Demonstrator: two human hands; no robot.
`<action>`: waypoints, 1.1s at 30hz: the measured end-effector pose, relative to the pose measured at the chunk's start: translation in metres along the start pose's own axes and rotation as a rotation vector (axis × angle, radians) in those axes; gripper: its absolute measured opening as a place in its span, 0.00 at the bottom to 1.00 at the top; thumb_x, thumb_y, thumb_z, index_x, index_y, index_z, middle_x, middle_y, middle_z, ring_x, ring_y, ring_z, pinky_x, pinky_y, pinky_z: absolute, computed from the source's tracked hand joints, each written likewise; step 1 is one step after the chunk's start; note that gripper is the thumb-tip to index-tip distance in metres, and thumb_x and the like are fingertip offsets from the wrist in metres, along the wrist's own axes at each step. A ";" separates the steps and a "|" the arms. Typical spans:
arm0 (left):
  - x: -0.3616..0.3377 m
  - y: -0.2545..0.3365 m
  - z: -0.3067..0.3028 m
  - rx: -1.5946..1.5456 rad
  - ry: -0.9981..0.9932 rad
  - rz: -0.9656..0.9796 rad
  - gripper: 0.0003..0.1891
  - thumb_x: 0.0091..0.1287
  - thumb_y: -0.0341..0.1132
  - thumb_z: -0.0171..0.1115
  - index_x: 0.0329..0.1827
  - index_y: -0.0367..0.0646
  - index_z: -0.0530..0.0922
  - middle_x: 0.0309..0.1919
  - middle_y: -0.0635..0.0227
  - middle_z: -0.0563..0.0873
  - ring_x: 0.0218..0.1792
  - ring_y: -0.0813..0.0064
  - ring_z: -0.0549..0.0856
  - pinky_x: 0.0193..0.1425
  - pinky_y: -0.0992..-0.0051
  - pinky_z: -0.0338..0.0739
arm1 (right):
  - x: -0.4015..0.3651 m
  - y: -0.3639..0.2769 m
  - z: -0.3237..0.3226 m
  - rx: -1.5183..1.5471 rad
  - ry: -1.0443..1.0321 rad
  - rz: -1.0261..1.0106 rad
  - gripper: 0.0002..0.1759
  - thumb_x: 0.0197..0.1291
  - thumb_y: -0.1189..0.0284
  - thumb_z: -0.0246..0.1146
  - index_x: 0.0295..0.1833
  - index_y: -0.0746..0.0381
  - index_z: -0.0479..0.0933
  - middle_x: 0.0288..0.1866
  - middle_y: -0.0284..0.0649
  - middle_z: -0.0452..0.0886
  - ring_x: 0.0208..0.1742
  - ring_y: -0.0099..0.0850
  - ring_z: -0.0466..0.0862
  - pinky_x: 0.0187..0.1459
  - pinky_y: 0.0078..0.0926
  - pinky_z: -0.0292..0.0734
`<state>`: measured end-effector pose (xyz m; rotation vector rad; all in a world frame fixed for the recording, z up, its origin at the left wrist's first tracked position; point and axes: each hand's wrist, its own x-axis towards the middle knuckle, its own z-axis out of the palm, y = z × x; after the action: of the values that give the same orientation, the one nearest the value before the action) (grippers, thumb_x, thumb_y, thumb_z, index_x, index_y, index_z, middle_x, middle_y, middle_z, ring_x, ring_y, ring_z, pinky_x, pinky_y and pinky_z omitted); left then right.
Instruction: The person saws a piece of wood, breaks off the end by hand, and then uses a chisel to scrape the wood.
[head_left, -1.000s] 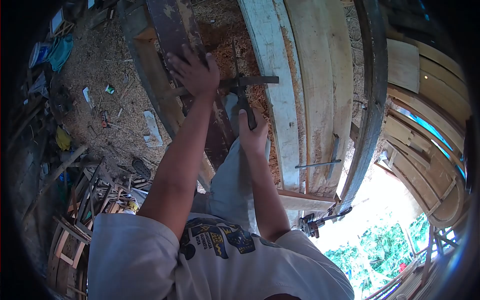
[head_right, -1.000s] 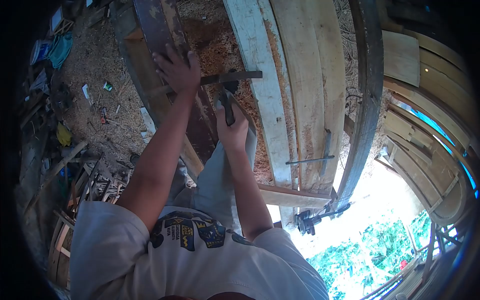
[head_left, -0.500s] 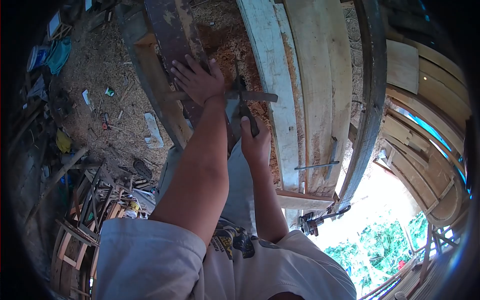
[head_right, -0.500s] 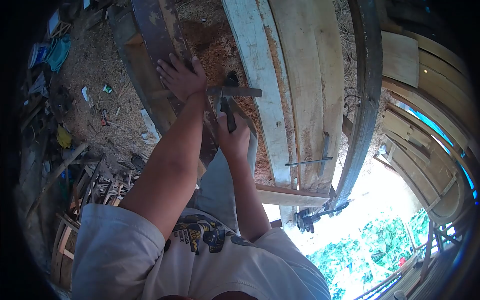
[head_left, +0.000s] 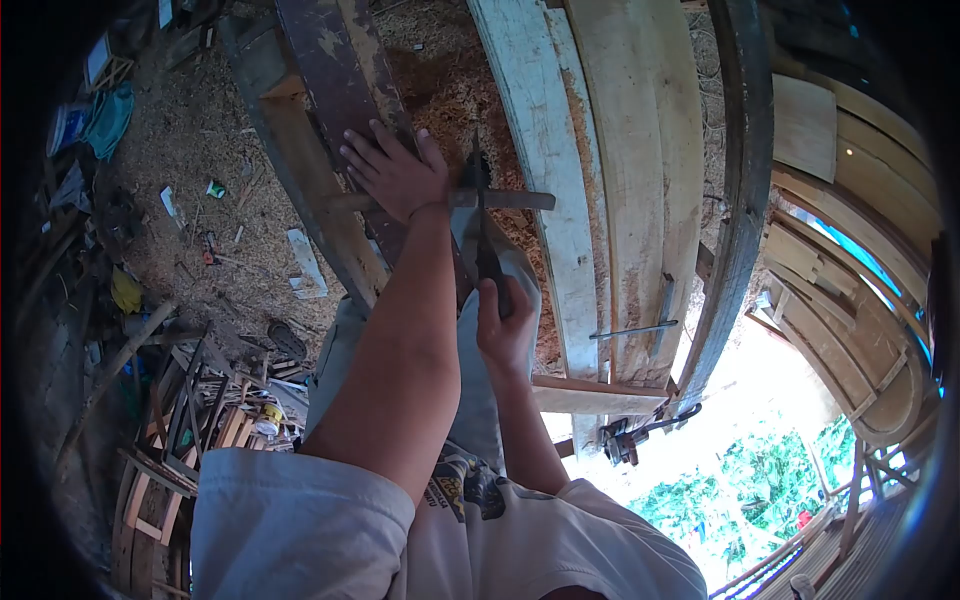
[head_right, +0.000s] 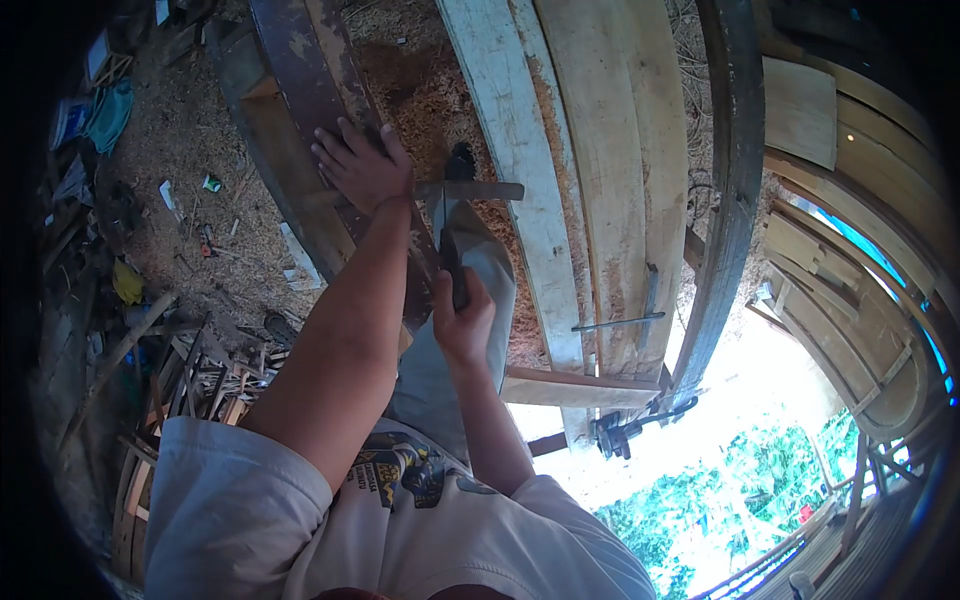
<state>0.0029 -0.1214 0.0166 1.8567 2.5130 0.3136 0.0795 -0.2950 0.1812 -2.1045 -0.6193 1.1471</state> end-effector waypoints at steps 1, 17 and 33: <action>0.000 0.000 0.001 0.001 -0.004 -0.004 0.39 0.80 0.61 0.52 0.85 0.42 0.67 0.85 0.35 0.63 0.84 0.30 0.63 0.85 0.37 0.62 | -0.004 -0.006 -0.005 0.007 0.011 0.014 0.14 0.79 0.68 0.65 0.40 0.67 0.80 0.24 0.35 0.76 0.27 0.20 0.70 0.29 0.29 0.65; -0.002 0.002 -0.002 0.015 -0.041 0.003 0.38 0.81 0.59 0.50 0.85 0.41 0.67 0.86 0.37 0.61 0.85 0.31 0.61 0.86 0.37 0.61 | -0.009 -0.039 -0.008 0.024 0.067 0.126 0.15 0.75 0.71 0.68 0.35 0.68 0.78 0.20 0.42 0.75 0.23 0.20 0.69 0.26 0.31 0.66; -0.003 -0.001 0.003 0.029 -0.076 -0.001 0.39 0.82 0.61 0.46 0.87 0.44 0.65 0.87 0.38 0.58 0.87 0.34 0.58 0.88 0.39 0.58 | -0.025 -0.026 -0.010 -0.012 0.107 0.162 0.17 0.73 0.69 0.71 0.32 0.68 0.77 0.19 0.47 0.73 0.21 0.23 0.70 0.25 0.34 0.67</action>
<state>0.0029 -0.1238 0.0128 1.8404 2.4818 0.2033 0.0733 -0.2976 0.2178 -2.2438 -0.4131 1.1109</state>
